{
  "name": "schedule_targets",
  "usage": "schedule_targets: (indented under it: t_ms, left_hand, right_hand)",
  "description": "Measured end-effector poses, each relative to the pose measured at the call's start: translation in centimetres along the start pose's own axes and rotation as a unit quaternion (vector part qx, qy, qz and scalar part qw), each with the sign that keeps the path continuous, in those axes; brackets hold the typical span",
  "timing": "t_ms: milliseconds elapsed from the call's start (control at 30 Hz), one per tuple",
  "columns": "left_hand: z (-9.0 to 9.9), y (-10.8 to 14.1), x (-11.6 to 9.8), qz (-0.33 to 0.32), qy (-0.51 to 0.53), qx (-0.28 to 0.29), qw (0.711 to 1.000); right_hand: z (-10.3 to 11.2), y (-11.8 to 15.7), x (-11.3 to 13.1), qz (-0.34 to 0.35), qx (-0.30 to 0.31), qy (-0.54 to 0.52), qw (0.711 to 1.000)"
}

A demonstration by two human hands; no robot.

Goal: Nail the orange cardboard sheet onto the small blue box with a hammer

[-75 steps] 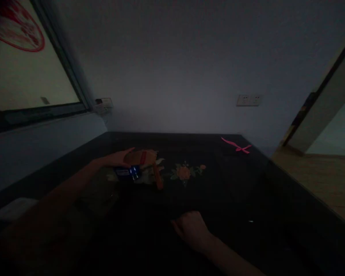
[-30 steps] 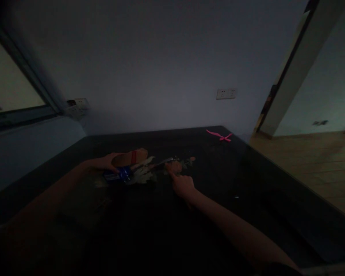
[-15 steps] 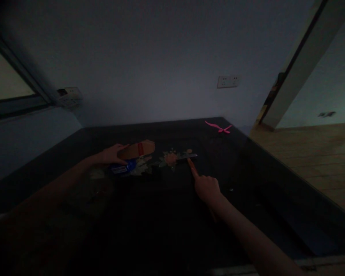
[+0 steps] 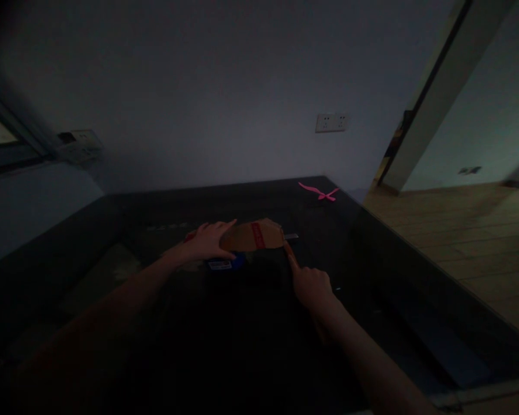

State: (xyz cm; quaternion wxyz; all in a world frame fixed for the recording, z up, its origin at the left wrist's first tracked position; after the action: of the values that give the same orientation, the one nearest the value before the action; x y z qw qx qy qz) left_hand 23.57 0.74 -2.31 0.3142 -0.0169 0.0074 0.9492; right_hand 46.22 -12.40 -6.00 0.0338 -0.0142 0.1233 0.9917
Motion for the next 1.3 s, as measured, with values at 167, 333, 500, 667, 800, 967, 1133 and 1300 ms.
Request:
schedule_targets:
  t_ms: [167,333,500,667,800,967,1133,1300]
  left_hand:
    - [-0.1,-0.6,-1.4,-0.021,0.006,-0.016,1.000]
    - [-0.3,-0.3,-1.6,-0.018,0.003,-0.014,1.000]
    - [-0.1,0.5,-2.7,-0.018,0.013,-0.034,0.999]
    - [-0.3,0.9,-3.4,-0.025,0.016,-0.035,0.999]
    - [-0.1,1.5,-4.1,-0.030,0.010,-0.036,0.999]
    - [2.3,4.6,-3.5,-0.004,0.037,-0.117,0.992]
    - [2.4,12.0,4.2,0.092,0.081,-0.193,0.974]
    - [-3.9,20.4,13.0,0.159,0.042,-0.096,0.982]
  right_hand:
    - [-0.1,-0.2,-0.7,-0.006,-0.001,-0.003,1.000]
    - [0.1,-0.2,-1.0,-0.017,0.005,-0.009,1.000]
    - [0.4,0.1,-1.0,-0.023,0.019,-0.009,1.000]
    - [0.4,-0.3,-1.2,-0.025,0.021,-0.011,0.999]
    - [0.2,-0.6,-1.6,-0.028,0.015,-0.006,0.999]
    - [0.1,-0.7,-2.0,-0.029,0.023,-0.005,0.999]
    - [0.3,-0.6,-2.0,-0.028,0.044,-0.003,0.999]
    - [0.1,-0.7,-2.1,-0.032,0.058,-0.002,0.998]
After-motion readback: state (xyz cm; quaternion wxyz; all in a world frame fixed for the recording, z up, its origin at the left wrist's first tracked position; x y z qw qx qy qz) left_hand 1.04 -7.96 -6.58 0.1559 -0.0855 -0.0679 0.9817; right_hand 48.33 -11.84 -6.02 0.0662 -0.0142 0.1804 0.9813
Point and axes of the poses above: each hand's wrist, its own y-axis away from the middle knuckle, its own z-axis out of the back of the hand, x = y × z, the point moved 5 cm from there along -y, towards the middle knuckle, and after that the axes turned 4 degrees about -y, right-handed, at the moved point
